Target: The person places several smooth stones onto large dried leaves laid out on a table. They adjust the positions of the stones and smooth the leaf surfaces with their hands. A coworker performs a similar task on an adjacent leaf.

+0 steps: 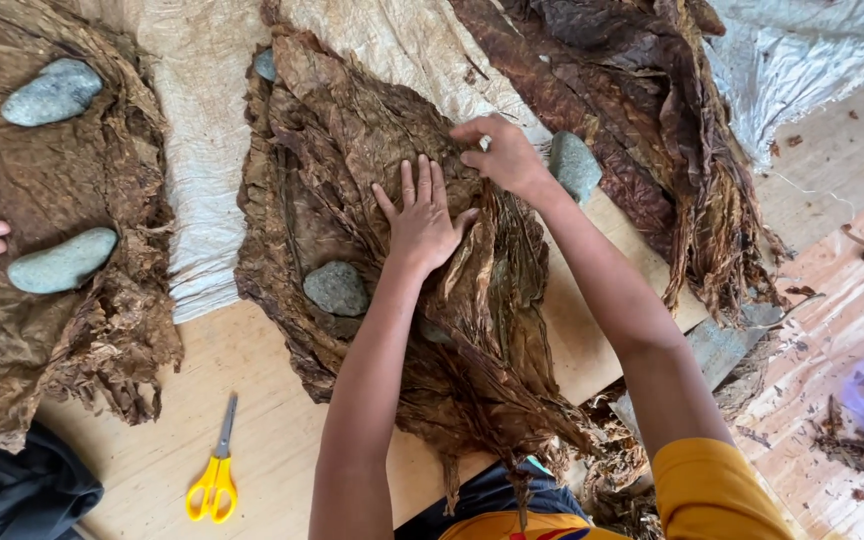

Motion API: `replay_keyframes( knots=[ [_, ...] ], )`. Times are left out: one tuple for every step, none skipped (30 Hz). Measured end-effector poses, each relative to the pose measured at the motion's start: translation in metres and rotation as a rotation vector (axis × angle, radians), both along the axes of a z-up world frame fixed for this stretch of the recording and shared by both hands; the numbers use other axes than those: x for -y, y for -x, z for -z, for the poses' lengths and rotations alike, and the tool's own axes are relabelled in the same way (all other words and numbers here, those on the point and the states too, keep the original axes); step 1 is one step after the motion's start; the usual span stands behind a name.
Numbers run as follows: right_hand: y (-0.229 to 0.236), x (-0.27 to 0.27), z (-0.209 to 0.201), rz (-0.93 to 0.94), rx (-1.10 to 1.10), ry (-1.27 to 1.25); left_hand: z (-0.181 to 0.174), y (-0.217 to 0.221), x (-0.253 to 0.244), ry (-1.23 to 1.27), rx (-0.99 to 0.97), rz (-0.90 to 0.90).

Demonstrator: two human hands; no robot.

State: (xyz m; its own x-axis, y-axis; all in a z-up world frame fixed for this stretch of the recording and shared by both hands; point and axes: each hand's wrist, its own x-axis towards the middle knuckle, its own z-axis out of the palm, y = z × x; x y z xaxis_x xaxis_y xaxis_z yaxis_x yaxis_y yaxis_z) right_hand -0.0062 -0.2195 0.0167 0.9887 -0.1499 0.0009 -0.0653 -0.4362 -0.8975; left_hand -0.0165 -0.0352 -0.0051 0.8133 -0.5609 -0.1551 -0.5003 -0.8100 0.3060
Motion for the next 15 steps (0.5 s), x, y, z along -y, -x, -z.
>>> replay_keyframes(
  knots=[
    [-0.004, -0.007, -0.005, -0.072, 0.058, 0.184, -0.001, 0.001, -0.001, 0.015, 0.004, 0.001],
    [-0.008, -0.013, -0.009, -0.144, 0.116, 0.367, -0.001, 0.002, -0.001, 0.029, 0.007, 0.003],
    [-0.014, -0.014, -0.001, -0.144, 0.117, 0.364, 0.0, 0.001, -0.001, 0.026, 0.008, 0.003],
    [-0.021, -0.016, 0.006, -0.128, 0.155, 0.514, 0.001, 0.0, -0.001, 0.021, 0.007, 0.0],
    [-0.026, -0.017, 0.014, -0.109, 0.19, 0.665, 0.002, 0.001, -0.001, 0.018, 0.004, -0.001],
    [-0.031, -0.011, 0.022, -0.107, 0.19, 0.663, 0.003, 0.0, -0.001, 0.016, 0.004, 0.002],
    [-0.037, -0.005, 0.029, -0.097, 0.267, 0.722, 0.004, -0.001, 0.0, 0.045, 0.006, -0.01],
    [-0.042, 0.001, 0.036, -0.086, 0.344, 0.78, 0.005, -0.002, 0.0, 0.074, 0.009, -0.022],
    [-0.034, 0.004, 0.03, -0.085, 0.343, 0.782, 0.006, -0.002, 0.0, 0.077, 0.008, -0.021],
    [-0.026, 0.007, 0.023, -0.09, 0.455, 0.934, 0.007, -0.002, 0.0, 0.124, 0.004, -0.036],
    [-0.018, 0.01, 0.018, -0.094, 0.567, 1.084, 0.008, -0.001, -0.001, 0.17, -0.001, -0.05],
    [-0.017, 0.018, 0.027, -0.093, 0.565, 1.085, 0.01, -0.001, 0.0, 0.171, -0.003, -0.049],
    [-0.018, 0.025, 0.034, -0.109, 0.609, 1.1, 0.01, -0.002, 0.0, 0.158, 0.013, -0.048],
    [-0.02, 0.032, 0.04, -0.125, 0.653, 1.114, 0.011, -0.003, 0.001, 0.144, 0.03, -0.047],
    [-0.018, 0.035, 0.043, -0.127, 0.658, 1.118, 0.011, -0.004, 0.0, 0.148, 0.034, -0.05]
  ],
)
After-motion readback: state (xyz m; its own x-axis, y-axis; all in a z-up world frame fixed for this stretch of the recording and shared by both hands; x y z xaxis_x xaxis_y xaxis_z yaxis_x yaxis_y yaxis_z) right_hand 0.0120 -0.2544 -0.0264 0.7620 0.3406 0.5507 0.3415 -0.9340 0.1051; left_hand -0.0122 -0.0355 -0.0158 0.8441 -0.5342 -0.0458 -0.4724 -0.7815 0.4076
